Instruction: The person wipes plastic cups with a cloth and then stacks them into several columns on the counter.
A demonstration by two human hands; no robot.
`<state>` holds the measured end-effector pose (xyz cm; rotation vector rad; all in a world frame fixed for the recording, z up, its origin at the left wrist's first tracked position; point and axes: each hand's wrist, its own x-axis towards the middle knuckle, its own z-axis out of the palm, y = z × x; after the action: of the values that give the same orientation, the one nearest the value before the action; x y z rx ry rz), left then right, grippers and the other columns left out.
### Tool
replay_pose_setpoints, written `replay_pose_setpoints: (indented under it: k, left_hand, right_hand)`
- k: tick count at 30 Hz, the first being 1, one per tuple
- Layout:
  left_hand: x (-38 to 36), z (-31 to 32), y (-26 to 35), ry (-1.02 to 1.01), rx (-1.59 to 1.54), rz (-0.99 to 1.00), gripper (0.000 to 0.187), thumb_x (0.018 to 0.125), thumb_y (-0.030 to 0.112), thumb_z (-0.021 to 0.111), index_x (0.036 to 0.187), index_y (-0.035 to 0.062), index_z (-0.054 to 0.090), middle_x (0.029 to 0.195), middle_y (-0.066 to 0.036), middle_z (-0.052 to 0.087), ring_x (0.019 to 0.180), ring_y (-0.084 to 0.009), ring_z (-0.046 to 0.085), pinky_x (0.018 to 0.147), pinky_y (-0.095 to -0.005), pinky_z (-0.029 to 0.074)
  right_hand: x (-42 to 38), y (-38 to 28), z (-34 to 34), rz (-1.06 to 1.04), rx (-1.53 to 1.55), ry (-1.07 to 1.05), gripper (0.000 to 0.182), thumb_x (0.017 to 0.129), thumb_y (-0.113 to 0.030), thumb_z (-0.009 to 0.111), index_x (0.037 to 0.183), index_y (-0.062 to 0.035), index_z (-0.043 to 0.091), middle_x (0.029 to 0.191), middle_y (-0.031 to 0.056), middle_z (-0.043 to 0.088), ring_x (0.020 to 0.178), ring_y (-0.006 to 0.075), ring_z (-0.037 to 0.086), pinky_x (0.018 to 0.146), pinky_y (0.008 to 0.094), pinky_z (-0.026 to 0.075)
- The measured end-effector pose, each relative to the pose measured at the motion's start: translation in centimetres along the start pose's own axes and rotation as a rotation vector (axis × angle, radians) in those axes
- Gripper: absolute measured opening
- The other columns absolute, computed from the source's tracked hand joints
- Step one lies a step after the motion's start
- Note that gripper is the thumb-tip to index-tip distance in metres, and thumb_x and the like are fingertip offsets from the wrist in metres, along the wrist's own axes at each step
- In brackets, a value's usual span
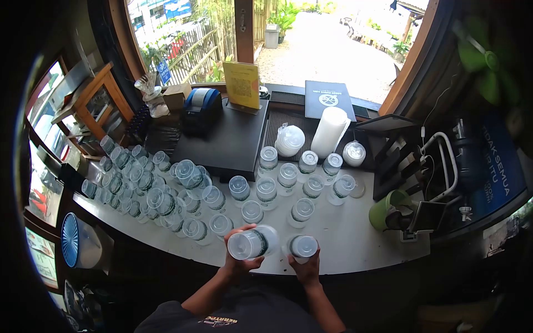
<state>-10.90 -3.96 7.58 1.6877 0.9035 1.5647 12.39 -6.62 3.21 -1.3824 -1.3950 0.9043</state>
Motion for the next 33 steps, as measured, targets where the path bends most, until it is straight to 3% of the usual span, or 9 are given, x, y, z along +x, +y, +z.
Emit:
replay_pose_setpoints:
  k: [3,4,7,14,17,20,24,29,33]
  left_hand:
    - [6.0,2.0,1.0,-0.067,-0.046,0.140,0.097,0.067,0.008,0.091,0.137,0.0114,0.025,0.143,-0.025,0.045,0.131,-0.0406,0.051,0.106,-0.0492,0.044]
    - [8.2,3.1,1.5,-0.078,-0.025,0.157,0.098,0.066,0.010,0.092,0.138,0.0103,0.026,0.142,-0.025,0.047,0.130,-0.0401,0.052,0.107,-0.0482,0.044]
    - [11.8,6.4,-0.6,-0.144,0.115,0.131,0.090,0.068,0.016,0.091,0.136,0.0041,0.033,0.133,-0.024,0.053,0.124,-0.0402,0.055,0.105,-0.0461,0.045]
    - [8.2,10.9,-8.9,-0.265,0.254,-0.084,0.085,0.071,0.023,0.090,0.134,0.0017,0.037,0.126,-0.023,0.055,0.117,-0.0413,0.057,0.101,-0.0460,0.046]
    - [6.0,10.9,-10.0,-0.293,0.338,-0.168,0.085,0.070,0.024,0.090,0.134,0.0018,0.037,0.125,-0.023,0.055,0.116,-0.0404,0.058,0.101,-0.0454,0.046]
    - [5.4,10.8,-8.3,-0.261,0.364,-0.193,0.083,0.069,0.023,0.090,0.133,0.0032,0.041,0.124,-0.021,0.055,0.117,-0.0390,0.057,0.100,-0.0451,0.047]
    - [5.3,10.5,-7.2,-0.253,0.354,-0.064,0.083,0.067,0.017,0.091,0.132,0.0020,0.044,0.123,-0.020,0.055,0.118,-0.0383,0.056,0.101,-0.0444,0.047]
    - [5.5,10.0,-5.3,-0.048,0.214,-0.181,0.085,0.063,0.012,0.092,0.133,0.0016,0.045,0.128,-0.017,0.053,0.120,-0.0347,0.056,0.103,-0.0423,0.047]
    - [11.3,11.1,-2.8,0.041,0.163,-0.028,0.086,0.062,0.013,0.092,0.134,0.0012,0.045,0.130,-0.016,0.051,0.123,-0.0330,0.054,0.106,-0.0418,0.045]
  right_hand:
    - [-0.9,1.1,-1.4,-0.082,-0.060,0.111,0.083,0.076,-0.015,0.085,0.142,-0.0012,0.035,0.129,0.0173,0.054,0.121,0.0304,0.056,0.105,0.0447,0.044]
    - [-1.0,0.1,-1.9,-0.023,0.063,0.127,0.081,0.077,-0.016,0.084,0.141,0.0006,0.038,0.131,0.0182,0.053,0.123,0.0308,0.054,0.108,0.0448,0.042]
    - [-1.5,0.4,-3.9,-0.039,0.020,0.267,0.083,0.083,-0.019,0.080,0.146,0.0003,0.029,0.140,0.0203,0.046,0.131,0.0331,0.049,0.112,0.0454,0.037]
    - [0.8,-0.3,-8.2,-0.186,0.172,0.490,0.092,0.083,-0.014,0.078,0.152,-0.0007,0.018,0.148,0.0200,0.036,0.139,0.0346,0.040,0.118,0.0507,0.031]
    - [5.0,-1.1,-10.4,-0.259,0.176,0.454,0.092,0.082,-0.013,0.079,0.151,-0.0016,0.020,0.147,0.0194,0.037,0.139,0.0340,0.040,0.118,0.0499,0.032]
    - [10.2,-3.5,-11.7,-0.334,0.186,0.474,0.085,0.082,-0.015,0.081,0.146,0.0015,0.028,0.140,0.0201,0.045,0.132,0.0327,0.048,0.114,0.0466,0.037]
    - [17.6,-3.8,-12.1,-0.366,0.170,0.384,0.080,0.083,-0.021,0.082,0.142,0.0015,0.034,0.132,0.0201,0.053,0.125,0.0320,0.055,0.109,0.0442,0.041]
    - [21.3,2.0,-10.8,-0.231,0.043,0.192,0.083,0.081,-0.023,0.083,0.143,0.0001,0.032,0.135,0.0219,0.052,0.127,0.0352,0.053,0.109,0.0437,0.040]
    - [19.3,6.8,-10.0,-0.202,-0.090,0.142,0.090,0.080,-0.025,0.083,0.147,-0.0003,0.028,0.138,0.0236,0.048,0.129,0.0374,0.050,0.111,0.0453,0.038]
